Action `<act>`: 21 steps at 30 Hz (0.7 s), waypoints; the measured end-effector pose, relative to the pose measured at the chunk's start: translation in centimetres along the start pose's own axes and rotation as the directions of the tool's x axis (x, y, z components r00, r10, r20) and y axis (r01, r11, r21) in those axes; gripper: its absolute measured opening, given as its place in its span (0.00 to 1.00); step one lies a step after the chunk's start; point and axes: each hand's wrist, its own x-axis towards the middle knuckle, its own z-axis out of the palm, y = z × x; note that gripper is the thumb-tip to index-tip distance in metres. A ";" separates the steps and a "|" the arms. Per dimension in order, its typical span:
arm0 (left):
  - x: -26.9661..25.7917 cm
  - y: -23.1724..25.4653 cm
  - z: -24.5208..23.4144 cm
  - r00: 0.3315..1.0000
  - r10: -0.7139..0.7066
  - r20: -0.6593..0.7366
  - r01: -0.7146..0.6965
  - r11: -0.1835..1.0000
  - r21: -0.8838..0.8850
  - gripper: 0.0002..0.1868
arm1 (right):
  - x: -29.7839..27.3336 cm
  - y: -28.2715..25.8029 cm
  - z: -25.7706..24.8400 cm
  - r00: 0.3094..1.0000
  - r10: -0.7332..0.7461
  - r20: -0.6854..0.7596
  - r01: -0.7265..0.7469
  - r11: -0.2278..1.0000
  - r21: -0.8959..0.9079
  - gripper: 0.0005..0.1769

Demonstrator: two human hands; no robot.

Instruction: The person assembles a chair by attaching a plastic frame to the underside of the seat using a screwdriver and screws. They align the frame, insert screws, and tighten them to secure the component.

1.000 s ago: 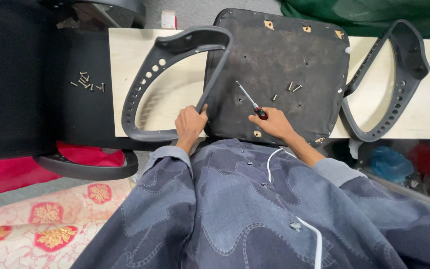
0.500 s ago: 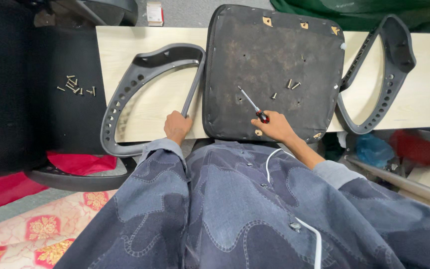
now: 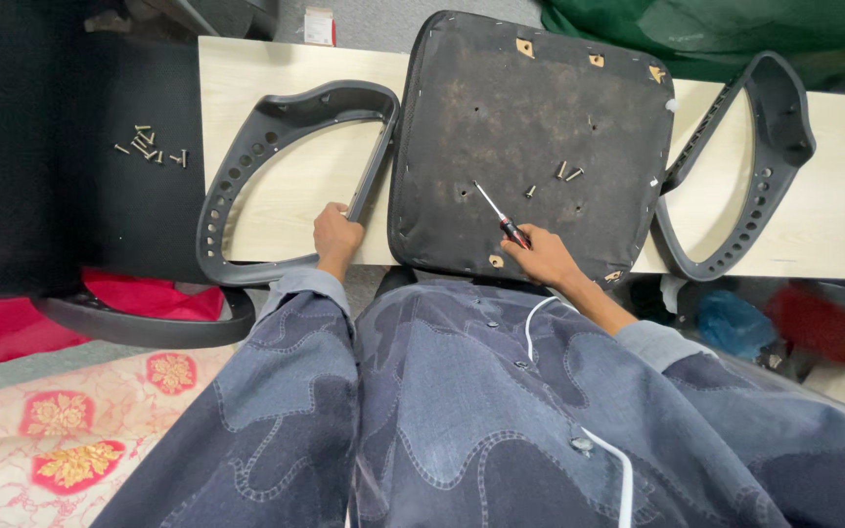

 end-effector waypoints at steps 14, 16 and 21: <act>-10.6 14.6 10.5 0.981 0.161 -0.106 -0.178 0.967 -0.184 0.17 | 5.0 17.8 -7.0 0.991 -0.097 -0.096 0.084 0.987 -0.135 0.22; -12.9 16.3 12.8 0.987 0.144 -0.065 -0.154 0.967 -0.204 0.17 | 4.1 19.4 -8.2 0.995 -0.047 -0.092 0.038 0.995 -0.095 0.22; -17.8 18.4 16.6 0.976 0.206 0.069 -0.194 0.969 -0.154 0.16 | 1.5 23.2 -11.4 0.983 0.177 -0.049 -0.176 0.984 0.025 0.32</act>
